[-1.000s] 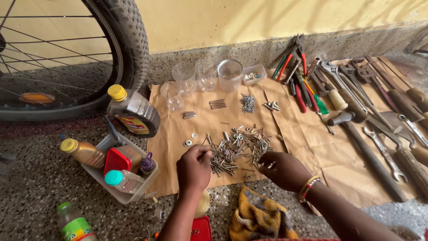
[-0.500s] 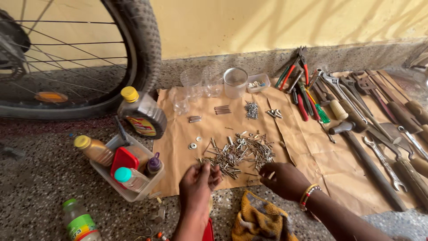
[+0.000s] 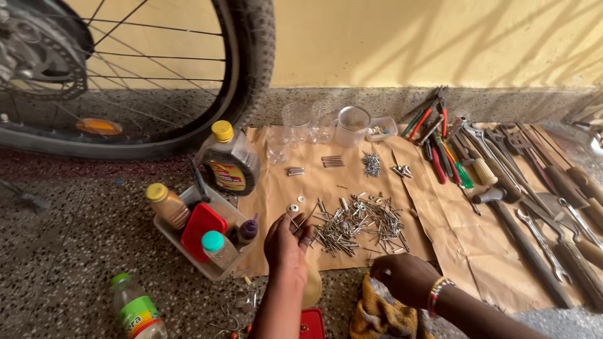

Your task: The person sorts a pile of metal fasteners, including pins and washers, on a brown paper sheet on the floor. They pick up items by hand, separate them into smaller piles, and transfer some into a clear plastic cup.

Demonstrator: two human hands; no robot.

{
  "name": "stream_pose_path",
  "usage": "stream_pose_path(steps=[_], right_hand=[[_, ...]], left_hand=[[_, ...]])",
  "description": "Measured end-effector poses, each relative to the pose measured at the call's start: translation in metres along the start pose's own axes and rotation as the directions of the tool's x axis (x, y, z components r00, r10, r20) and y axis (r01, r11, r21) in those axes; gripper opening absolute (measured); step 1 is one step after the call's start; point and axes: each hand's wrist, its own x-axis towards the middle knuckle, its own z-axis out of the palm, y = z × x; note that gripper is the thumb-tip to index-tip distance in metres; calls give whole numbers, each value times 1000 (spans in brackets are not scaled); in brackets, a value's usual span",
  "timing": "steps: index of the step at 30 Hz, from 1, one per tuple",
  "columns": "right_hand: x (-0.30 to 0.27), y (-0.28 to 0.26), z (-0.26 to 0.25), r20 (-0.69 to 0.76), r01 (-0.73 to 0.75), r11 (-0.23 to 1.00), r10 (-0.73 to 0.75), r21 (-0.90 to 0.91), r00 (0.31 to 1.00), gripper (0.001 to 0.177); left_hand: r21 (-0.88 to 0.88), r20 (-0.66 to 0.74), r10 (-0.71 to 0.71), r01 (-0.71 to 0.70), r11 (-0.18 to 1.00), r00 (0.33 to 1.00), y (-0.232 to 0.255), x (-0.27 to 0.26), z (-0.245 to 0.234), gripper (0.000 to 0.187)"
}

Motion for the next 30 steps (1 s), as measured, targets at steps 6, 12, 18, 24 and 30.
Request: stream_pose_path(steps=[6,12,18,24,30], right_hand=[[34,-51,-10,-214,98,995,-89,31,973,18],[62,-100,2,-233,-45,999,42,-6,972,22],[71,-106,23,-388,15,997,-42,-71,921,24],[78,-109,29,-313,12,991,-54,-134,948,30],[69,-95,6,-237,-60,997,68,43,969,29]], left_hand=[[-18,7,65,-65,998,998,-9,14,-11,28],[20,-45,-25,26,999,999,3,7,-7,47],[-122,52,-31,37,992,998,10,4,-2,68],[-224,113,-88,112,968,990,17,-5,1,71],[-27,20,-47,47,999,999,4,9,-7,69]])
